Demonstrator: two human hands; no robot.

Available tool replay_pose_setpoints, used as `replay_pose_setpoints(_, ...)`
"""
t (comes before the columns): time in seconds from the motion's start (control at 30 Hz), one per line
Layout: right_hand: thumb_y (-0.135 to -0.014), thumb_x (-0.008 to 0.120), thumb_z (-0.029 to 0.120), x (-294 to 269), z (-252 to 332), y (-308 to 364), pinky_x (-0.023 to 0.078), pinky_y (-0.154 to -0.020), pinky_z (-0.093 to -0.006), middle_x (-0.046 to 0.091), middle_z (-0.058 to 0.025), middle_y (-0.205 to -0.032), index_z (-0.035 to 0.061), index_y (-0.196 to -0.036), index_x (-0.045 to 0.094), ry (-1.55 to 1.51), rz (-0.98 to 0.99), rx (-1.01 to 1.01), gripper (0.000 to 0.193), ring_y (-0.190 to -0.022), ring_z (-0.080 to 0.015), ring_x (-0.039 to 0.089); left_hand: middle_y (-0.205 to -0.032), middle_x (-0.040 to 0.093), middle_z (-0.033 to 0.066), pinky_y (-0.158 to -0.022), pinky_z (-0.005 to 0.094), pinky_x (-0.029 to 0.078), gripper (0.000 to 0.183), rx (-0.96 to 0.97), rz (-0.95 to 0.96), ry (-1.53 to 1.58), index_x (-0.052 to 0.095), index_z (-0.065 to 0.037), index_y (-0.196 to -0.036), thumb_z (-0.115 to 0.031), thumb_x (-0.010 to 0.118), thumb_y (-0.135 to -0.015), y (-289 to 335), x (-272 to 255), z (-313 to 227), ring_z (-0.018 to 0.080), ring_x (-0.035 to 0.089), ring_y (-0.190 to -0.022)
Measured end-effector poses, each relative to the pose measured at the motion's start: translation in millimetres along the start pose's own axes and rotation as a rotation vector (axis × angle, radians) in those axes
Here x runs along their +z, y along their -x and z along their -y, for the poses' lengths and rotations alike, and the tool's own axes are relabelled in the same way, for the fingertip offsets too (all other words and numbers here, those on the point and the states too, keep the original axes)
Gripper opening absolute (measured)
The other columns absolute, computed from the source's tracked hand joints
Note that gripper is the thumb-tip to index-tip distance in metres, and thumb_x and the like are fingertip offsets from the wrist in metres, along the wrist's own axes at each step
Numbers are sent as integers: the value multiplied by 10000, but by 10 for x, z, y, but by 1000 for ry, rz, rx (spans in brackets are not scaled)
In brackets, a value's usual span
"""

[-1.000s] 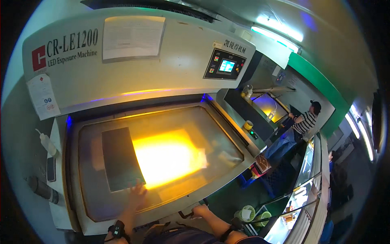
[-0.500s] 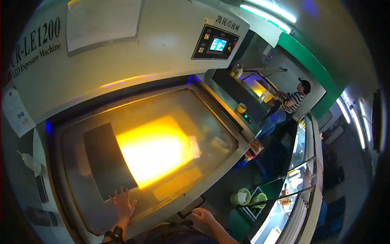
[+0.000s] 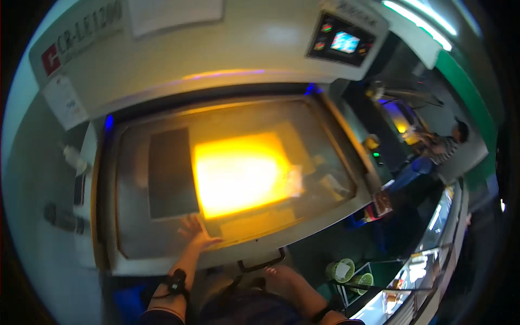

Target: Operate an LED exposure machine to process circuit board panels.

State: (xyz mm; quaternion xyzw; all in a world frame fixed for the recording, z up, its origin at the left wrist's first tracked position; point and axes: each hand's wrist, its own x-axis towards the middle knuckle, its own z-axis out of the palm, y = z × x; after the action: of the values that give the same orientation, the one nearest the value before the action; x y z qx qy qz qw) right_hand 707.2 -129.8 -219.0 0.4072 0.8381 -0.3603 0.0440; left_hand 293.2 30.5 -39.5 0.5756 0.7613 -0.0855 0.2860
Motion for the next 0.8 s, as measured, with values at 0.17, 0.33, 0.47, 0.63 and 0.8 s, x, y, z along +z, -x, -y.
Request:
replay_pose_setpoints(0.17, -936, 605, 422, -1247, 579, -429, 355, -1118, -396, 495, -166, -1427, 87, -1429, 446, -564, 114, 267, 617, -1334, -271, 459, -1601, -212, 175, -1114, 690, -81, 1532, -162, -21, -16, -212, -49, -1511, -796, 727, -557, 123, -227, 266, 400, -206, -1465)
replay_pose_setpoints(0.33, -982, 484, 379, -1237, 35, -1021, 395, -1068, -456, 544, -148, -1372, 88, -1378, 491, 196, 23, 459, 491, -1305, -335, 475, -1571, -315, 143, -1091, 677, -153, 1575, -220, 5, -37, -289, -123, -1491, -840, 716, -513, 50, -11, 390, 380, -289, -1440)
replay_pose_setpoints(0.47, -987, 454, 388, -1261, -555, -1167, 378, -1073, -486, 551, -154, -1358, 86, -1329, 536, 303, -250, 413, 464, -1295, -349, 474, -1565, -326, 148, -1081, 686, -156, 1588, -192, 23, -28, -304, -112, -1481, -843, 714, -506, 72, -13, 357, 394, -299, -1432)
replay_pose_setpoints(0.63, -986, 456, 368, -1371, -670, -1216, 373, -1071, -497, 556, -160, -1346, 83, -1303, 555, 190, -325, 432, 437, -1279, -358, 482, -1569, -308, 167, -1085, 685, -146, 1572, -187, 30, -47, -309, -104, -1477, -844, 703, -529, 118, -23, 386, 417, -289, -1430)
replay_pose_setpoints(0.8, -985, 458, 347, -1082, -492, -970, 368, -1069, -509, 561, -166, -1335, 81, -1277, 574, 42, -350, 351, 412, -1264, -367, 489, -1564, -312, 180, -1080, 702, -125, 1580, -158, -7, -55, -306, -83, -1475, -846, 701, -526, 95, 49, 412, 441, -285, -1425)
